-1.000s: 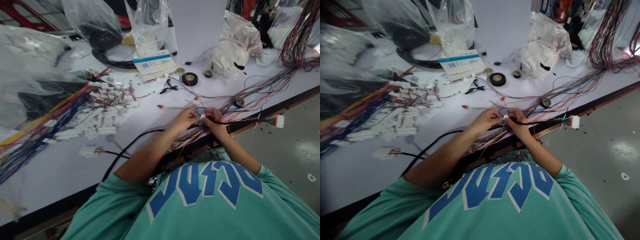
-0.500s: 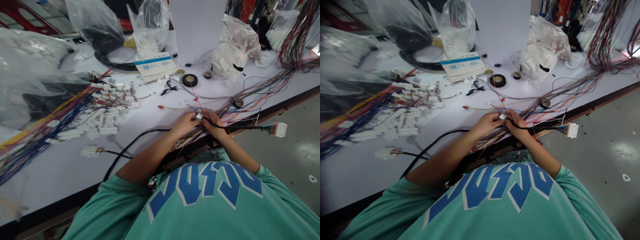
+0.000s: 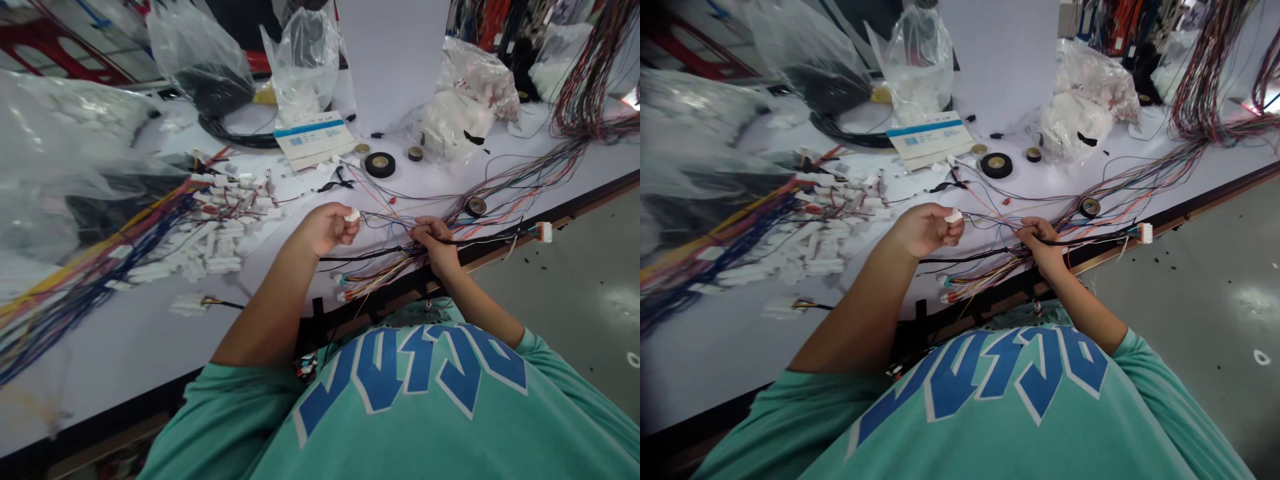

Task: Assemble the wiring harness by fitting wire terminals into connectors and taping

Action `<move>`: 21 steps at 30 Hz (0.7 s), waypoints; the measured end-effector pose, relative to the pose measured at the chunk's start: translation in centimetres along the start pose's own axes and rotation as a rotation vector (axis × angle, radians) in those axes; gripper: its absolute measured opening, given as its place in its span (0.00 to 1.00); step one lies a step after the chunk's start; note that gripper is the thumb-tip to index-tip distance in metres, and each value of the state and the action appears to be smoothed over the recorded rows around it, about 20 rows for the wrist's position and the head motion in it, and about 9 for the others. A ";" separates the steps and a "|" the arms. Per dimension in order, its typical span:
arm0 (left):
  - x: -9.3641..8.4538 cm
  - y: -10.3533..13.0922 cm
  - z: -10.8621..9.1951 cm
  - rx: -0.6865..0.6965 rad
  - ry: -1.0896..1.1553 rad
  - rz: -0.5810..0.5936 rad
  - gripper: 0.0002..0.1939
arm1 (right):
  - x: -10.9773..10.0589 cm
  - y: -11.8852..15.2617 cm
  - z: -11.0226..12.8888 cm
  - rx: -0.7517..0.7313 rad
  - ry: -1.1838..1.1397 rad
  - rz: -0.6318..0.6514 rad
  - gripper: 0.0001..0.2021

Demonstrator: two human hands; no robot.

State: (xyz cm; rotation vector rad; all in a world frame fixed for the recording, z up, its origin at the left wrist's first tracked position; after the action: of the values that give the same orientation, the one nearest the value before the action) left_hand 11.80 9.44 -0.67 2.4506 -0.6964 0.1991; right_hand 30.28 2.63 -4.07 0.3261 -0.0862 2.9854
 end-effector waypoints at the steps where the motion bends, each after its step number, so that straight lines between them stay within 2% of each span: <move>1: -0.4 0.0 0.0 -0.010 0.023 -0.006 0.04 | 0.0 0.0 0.1 0.003 -0.027 0.009 0.12; 6: -1.2 -0.2 -0.1 0.011 0.062 -0.017 0.05 | -0.4 0.0 0.5 0.004 -0.082 0.008 0.10; 9: -1.2 0.3 -0.8 0.065 0.042 0.095 0.08 | -0.9 -0.1 0.3 0.000 -0.111 -0.050 0.11; 11: -1.2 1.3 -1.5 0.126 -0.006 0.180 0.08 | -1.1 -0.2 0.1 -0.002 -0.115 -0.066 0.12; 15: -1.3 4.5 -2.9 0.271 -0.146 0.223 0.08 | -1.2 -0.3 -0.2 0.002 -0.095 -0.072 0.13; 18: -1.2 6.5 -2.7 0.227 -0.310 0.263 0.12 | -1.2 -0.3 -0.4 0.009 -0.075 -0.077 0.14; 21: -2.1 7.4 -1.9 0.175 -0.351 0.213 0.12 | -1.1 -0.2 -0.3 0.011 -0.069 -0.091 0.16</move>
State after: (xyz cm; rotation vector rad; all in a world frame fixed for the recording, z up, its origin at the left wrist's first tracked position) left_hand 6.22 6.31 3.95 2.6046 -1.1356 -0.0976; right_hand 31.35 2.73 -4.62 0.4225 -0.0610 2.8861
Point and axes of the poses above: each hand's wrist, its own y-axis away from the middle knuckle, its own x-axis out of the palm, z = x × y, the point moved 5 cm from there along -y, towards the middle knuckle, and after that the axes turned 8 degrees about z, right-handed, at the moved point
